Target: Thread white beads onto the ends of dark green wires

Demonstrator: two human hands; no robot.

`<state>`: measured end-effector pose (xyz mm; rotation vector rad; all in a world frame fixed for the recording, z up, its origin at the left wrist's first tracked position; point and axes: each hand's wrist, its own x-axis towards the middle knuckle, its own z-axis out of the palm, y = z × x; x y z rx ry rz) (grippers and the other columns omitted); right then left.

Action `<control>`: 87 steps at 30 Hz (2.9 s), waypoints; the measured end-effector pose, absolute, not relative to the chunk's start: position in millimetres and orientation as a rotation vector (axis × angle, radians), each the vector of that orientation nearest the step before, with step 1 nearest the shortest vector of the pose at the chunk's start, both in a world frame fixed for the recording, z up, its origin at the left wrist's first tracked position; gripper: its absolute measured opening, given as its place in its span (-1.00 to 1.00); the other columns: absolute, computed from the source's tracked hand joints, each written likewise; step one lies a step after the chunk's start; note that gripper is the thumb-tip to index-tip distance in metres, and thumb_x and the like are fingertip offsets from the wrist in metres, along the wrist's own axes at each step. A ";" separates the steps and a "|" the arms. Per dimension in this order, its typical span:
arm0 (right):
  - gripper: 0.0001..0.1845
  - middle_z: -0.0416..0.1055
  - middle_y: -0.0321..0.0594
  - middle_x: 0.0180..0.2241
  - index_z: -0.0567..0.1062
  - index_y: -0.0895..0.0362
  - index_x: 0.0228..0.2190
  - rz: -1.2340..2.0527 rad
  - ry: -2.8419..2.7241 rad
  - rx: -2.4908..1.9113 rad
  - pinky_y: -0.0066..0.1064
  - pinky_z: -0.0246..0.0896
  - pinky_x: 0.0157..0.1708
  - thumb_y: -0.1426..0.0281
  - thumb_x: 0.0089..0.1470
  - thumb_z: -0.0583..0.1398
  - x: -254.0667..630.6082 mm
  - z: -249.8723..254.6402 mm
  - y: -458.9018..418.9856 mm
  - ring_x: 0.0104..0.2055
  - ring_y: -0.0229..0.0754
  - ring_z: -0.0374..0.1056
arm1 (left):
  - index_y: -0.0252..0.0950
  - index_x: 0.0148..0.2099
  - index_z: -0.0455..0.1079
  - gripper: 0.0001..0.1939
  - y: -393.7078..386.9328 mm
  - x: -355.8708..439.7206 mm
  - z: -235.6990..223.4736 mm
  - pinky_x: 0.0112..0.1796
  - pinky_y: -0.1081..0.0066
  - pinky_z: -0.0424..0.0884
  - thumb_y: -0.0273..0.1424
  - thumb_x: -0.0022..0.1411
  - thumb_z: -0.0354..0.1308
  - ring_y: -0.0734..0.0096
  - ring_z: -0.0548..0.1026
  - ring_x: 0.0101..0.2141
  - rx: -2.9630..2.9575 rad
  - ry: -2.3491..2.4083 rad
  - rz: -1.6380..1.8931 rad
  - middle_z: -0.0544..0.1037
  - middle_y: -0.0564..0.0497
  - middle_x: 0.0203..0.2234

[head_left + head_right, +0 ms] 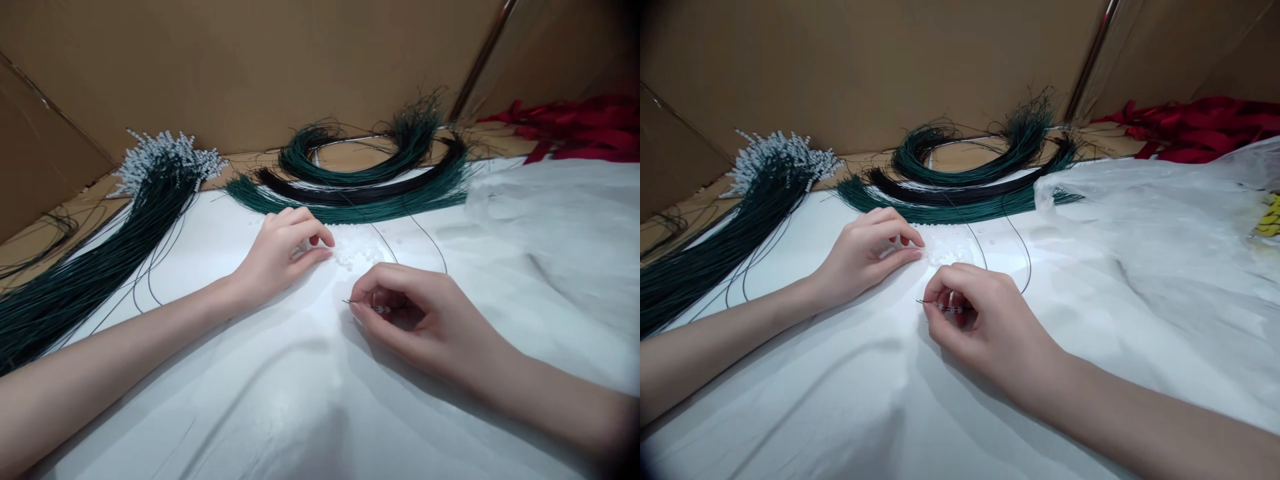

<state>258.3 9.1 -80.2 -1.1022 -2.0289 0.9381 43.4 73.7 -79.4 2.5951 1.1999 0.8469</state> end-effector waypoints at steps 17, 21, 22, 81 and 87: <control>-0.90 0.37 -0.36 -0.50 0.45 0.11 -0.43 1.028 -1.933 -1.093 -0.55 0.15 -0.54 0.51 0.12 0.19 259.5 -79.6 9.8 -0.50 -0.37 0.24 | -0.31 -0.24 0.48 -0.97 52.0 49.1 -76.5 -0.24 0.49 0.41 -0.51 0.27 0.23 0.51 0.49 -0.30 1.976 0.733 0.866 0.56 0.05 -0.33; -0.91 0.36 -0.36 -0.52 0.45 0.13 -0.43 1.043 -1.900 -1.077 -0.55 0.13 -0.56 0.49 0.13 0.20 260.0 -78.3 9.9 -0.52 -0.37 0.24 | -0.30 -0.19 0.48 -0.90 48.5 50.9 -77.1 -0.20 0.49 0.46 -0.51 0.22 0.29 0.52 0.52 -0.30 1.788 0.618 0.865 0.56 0.05 -0.32; -0.91 0.37 -0.35 -0.51 0.45 0.13 -0.43 1.044 -1.894 -1.073 -0.55 0.13 -0.57 0.49 0.13 0.20 260.0 -78.0 9.8 -0.52 -0.37 0.24 | -0.29 -0.19 0.48 -0.89 48.6 50.7 -77.8 -0.19 0.49 0.47 -0.51 0.21 0.30 0.52 0.52 -0.29 1.762 0.614 0.867 0.56 0.05 -0.32; -0.89 0.37 -0.33 -0.55 0.49 0.15 -0.45 0.991 -1.901 -1.067 -0.54 0.10 -0.60 0.46 0.12 0.23 258.9 -77.9 9.2 -0.55 -0.37 0.22 | -0.27 -0.19 0.48 -0.84 48.0 48.7 -81.6 -0.20 0.42 0.51 -0.52 0.16 0.35 0.46 0.55 -0.32 1.794 0.654 0.919 0.56 0.03 -0.35; -0.87 0.37 -0.33 -0.57 0.50 0.16 -0.48 0.978 -1.917 -1.085 -0.54 0.10 -0.60 0.47 0.12 0.25 258.2 -76.0 10.0 -0.55 -0.37 0.21 | -0.28 -0.19 0.48 -0.84 46.6 49.0 -80.0 -0.21 0.43 0.51 -0.51 0.17 0.34 0.46 0.55 -0.32 1.808 0.655 0.918 0.55 0.03 -0.34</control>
